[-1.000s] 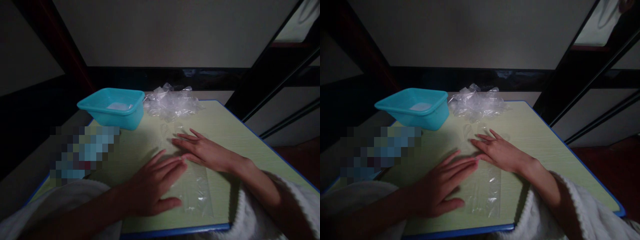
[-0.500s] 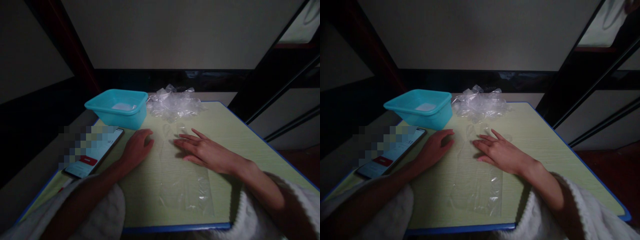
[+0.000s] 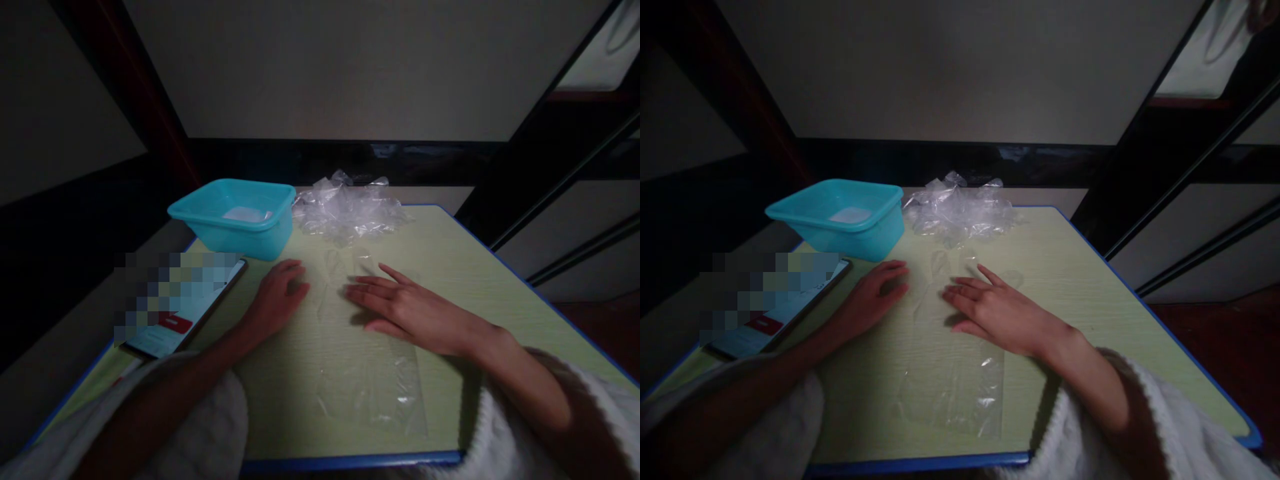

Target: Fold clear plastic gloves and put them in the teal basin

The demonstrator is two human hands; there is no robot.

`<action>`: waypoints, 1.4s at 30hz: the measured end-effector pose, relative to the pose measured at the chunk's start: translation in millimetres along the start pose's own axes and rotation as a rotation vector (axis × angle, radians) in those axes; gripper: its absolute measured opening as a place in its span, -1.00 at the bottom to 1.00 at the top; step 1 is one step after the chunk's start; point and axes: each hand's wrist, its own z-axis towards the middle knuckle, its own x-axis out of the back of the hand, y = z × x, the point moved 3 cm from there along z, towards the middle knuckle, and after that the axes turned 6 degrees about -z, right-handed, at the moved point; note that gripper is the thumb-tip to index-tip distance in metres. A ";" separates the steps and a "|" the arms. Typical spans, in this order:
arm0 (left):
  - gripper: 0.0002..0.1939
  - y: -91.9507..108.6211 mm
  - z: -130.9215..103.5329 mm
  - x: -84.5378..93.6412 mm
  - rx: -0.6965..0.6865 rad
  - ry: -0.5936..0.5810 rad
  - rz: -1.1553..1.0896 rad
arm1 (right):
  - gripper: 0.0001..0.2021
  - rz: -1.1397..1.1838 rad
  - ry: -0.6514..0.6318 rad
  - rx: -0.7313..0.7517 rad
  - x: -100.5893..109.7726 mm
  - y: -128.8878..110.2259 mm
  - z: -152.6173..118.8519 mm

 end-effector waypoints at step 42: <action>-0.47 24.6 -7.2 2.9 0.090 0.075 -0.558 | -0.47 0.122 -0.066 0.129 -6.5 -25.8 5.4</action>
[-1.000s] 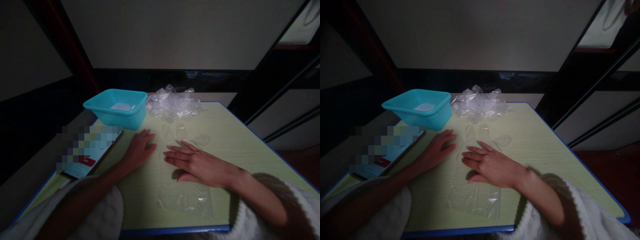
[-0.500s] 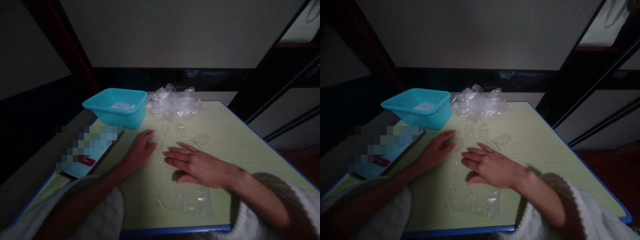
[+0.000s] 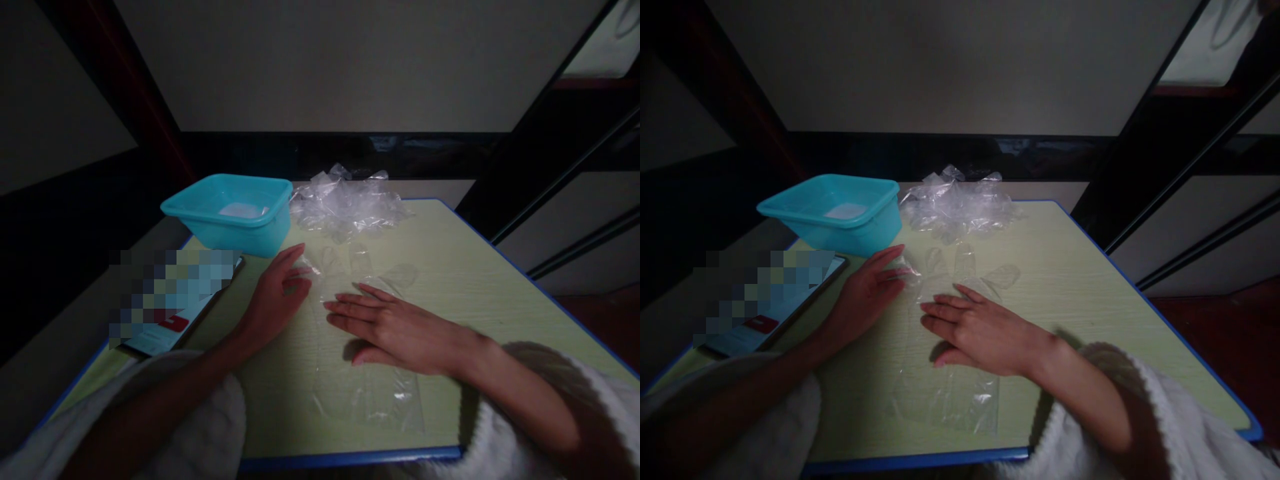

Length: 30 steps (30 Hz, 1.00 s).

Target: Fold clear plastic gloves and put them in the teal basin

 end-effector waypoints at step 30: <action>-0.23 18.6 -34.0 -20.9 -0.345 -0.541 0.326 | -0.56 -0.083 0.140 -0.054 12.2 10.1 -2.0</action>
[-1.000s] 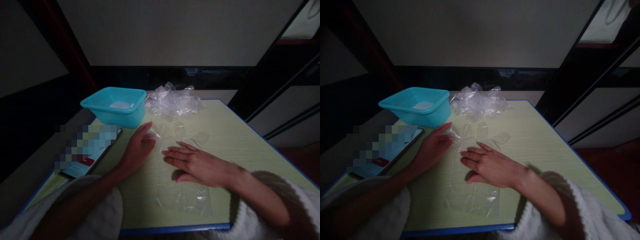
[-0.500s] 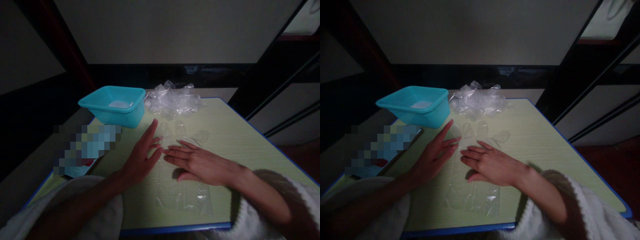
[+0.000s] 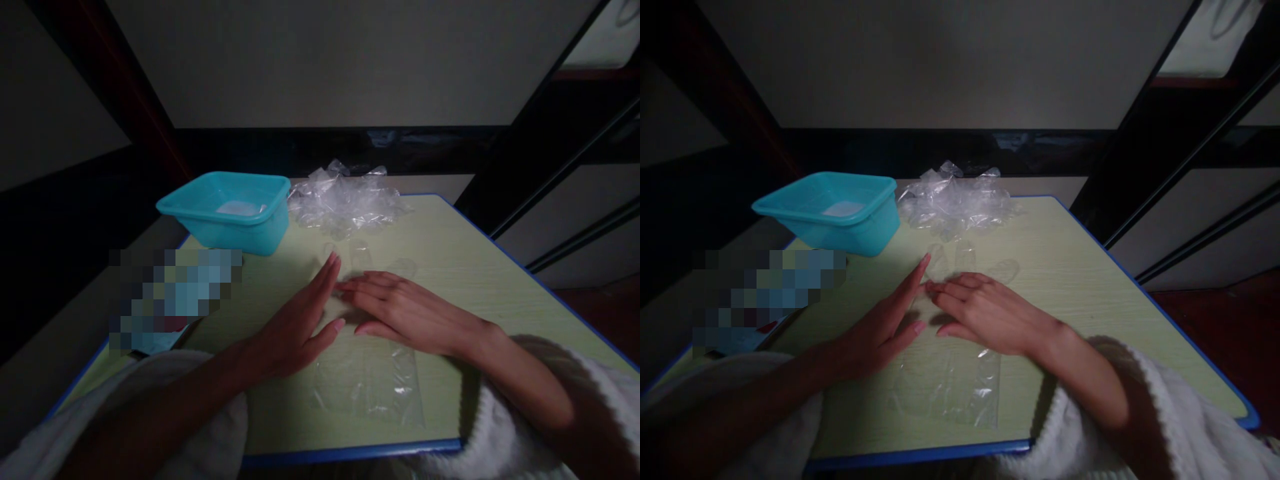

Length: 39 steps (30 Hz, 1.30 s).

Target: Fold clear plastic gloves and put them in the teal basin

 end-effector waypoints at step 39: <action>-0.54 -18.4 4.2 10.8 0.023 0.061 0.298 | -0.65 -0.236 0.017 -0.310 5.5 38.2 -17.0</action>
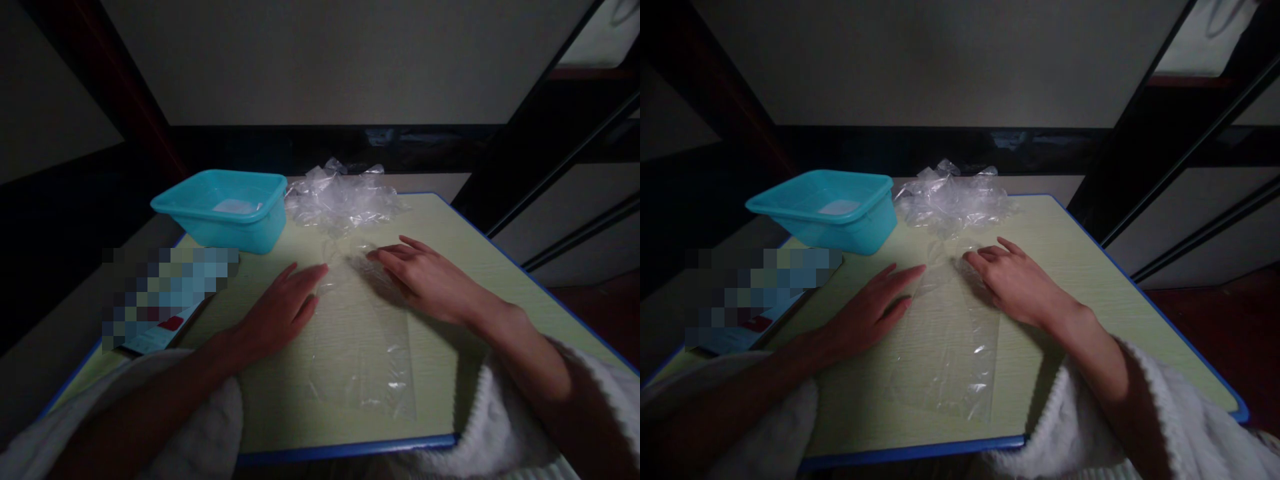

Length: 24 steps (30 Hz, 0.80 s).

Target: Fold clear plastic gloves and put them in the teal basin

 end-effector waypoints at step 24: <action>-0.42 -0.9 -9.7 -1.9 0.029 -0.380 0.256 | -0.60 -0.001 -0.047 -0.049 2.7 21.0 -6.3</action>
